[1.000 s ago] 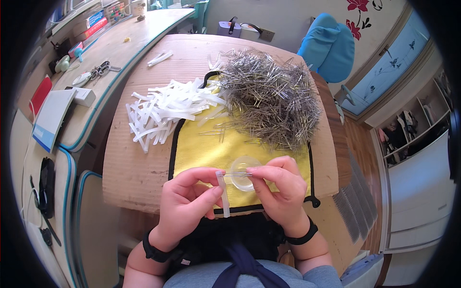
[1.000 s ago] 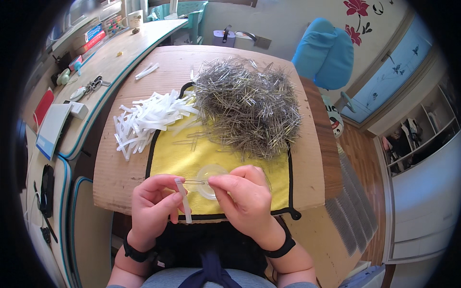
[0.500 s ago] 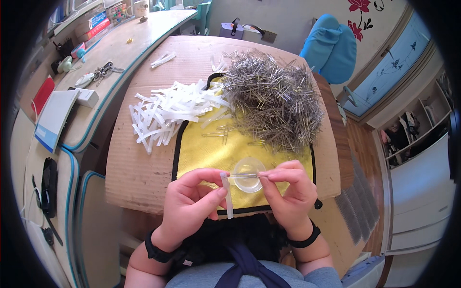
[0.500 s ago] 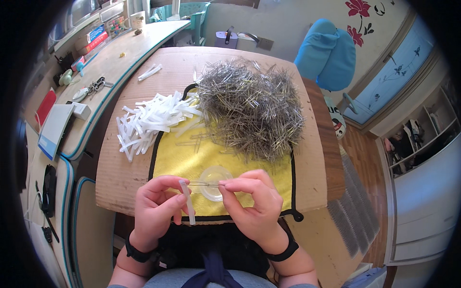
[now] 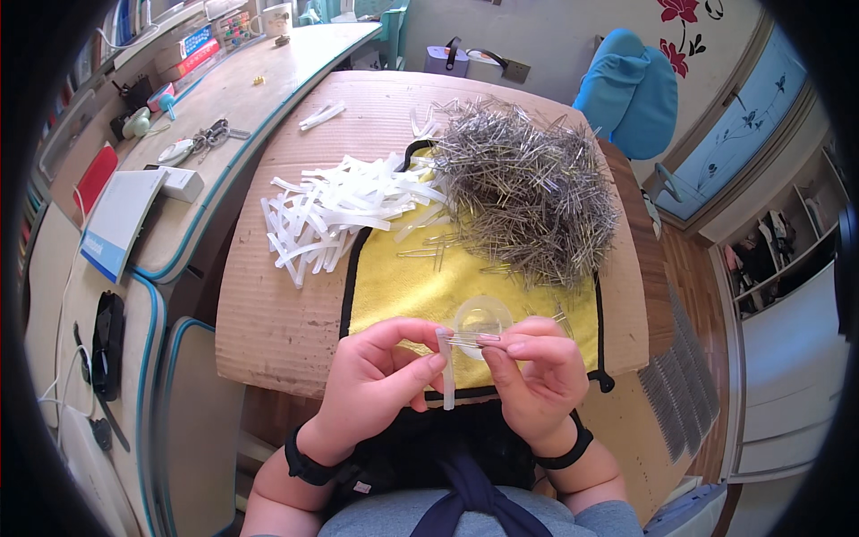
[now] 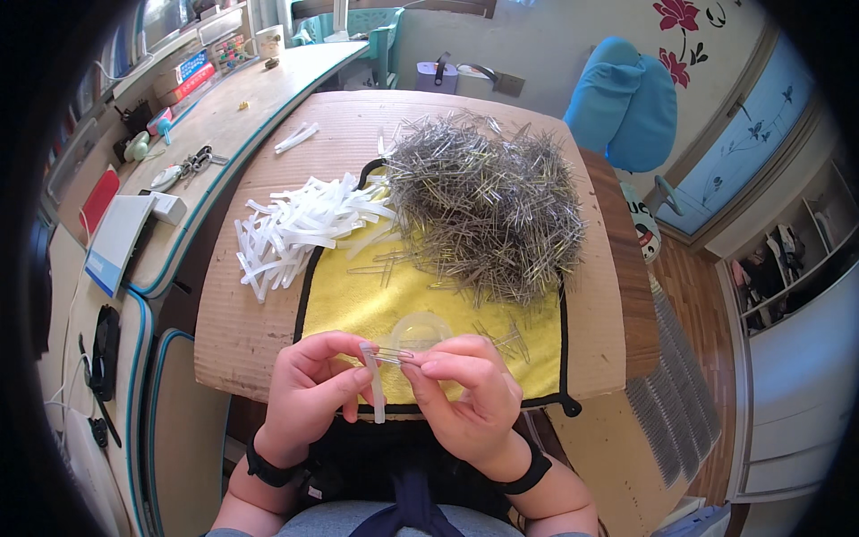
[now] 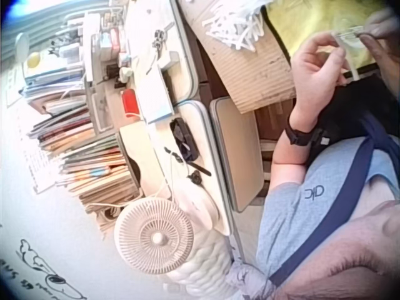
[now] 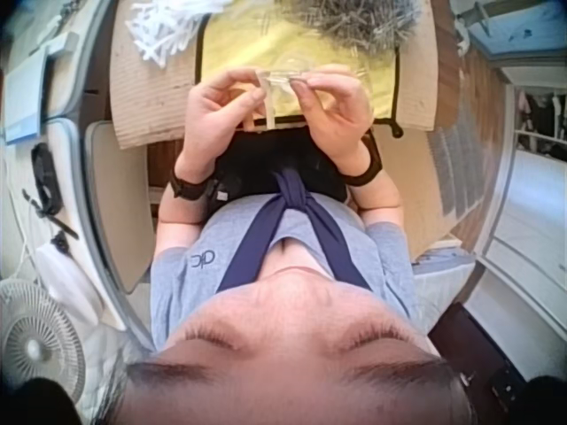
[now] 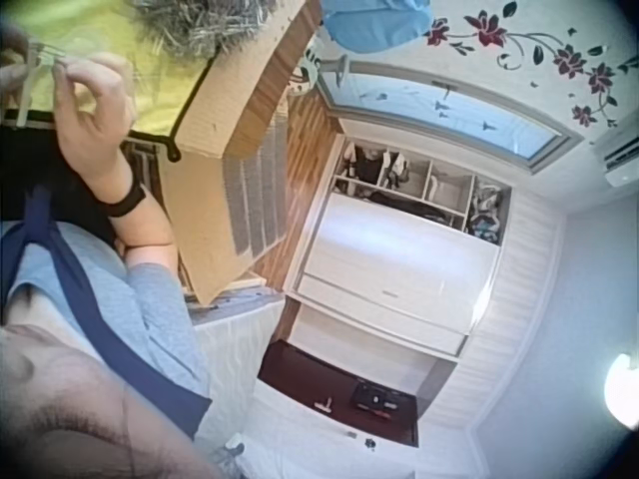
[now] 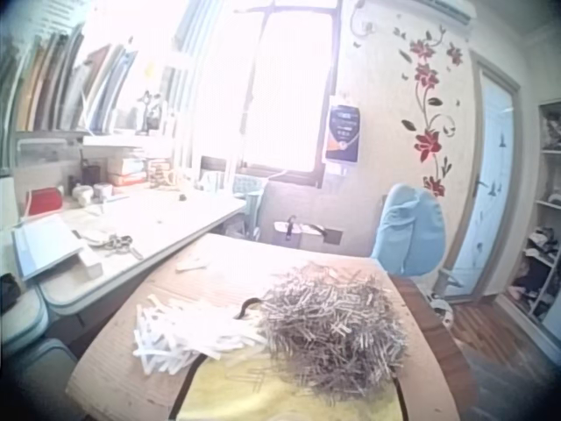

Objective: Assembling metal pins into plastic strips and arranging them on a board.

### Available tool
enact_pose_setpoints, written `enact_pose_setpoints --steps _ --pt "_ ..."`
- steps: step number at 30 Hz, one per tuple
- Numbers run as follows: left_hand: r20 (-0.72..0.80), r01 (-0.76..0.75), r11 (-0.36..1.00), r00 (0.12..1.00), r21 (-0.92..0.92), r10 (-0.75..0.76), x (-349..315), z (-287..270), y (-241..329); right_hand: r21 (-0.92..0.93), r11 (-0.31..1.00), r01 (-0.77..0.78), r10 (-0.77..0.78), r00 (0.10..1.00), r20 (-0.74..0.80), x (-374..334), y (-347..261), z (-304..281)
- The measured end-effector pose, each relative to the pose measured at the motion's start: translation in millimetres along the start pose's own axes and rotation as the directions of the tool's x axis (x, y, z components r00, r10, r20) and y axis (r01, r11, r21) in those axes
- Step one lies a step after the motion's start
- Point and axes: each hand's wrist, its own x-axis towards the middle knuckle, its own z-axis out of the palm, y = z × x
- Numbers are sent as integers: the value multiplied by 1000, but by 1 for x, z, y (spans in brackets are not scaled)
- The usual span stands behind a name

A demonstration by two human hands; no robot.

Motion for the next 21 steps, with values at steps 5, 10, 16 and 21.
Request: enact_pose_setpoints --steps 5,10,16,21 --pt "-3 2 1000 1000 -4 -2 -1 -1 0 34 999 -19 19 1000 0 -1 0 2" --pt "-22 -34 999 999 35 35 0 0 -4 47 996 -74 73 997 34 -3 -2 -2" --pt "-48 -110 982 992 153 119 2 5 -3 -71 948 -310 315 947 70 13 -26 -10" --pt "-137 -139 990 981 -22 135 3 4 -5 -461 858 -228 233 971 -47 40 -16 -69"
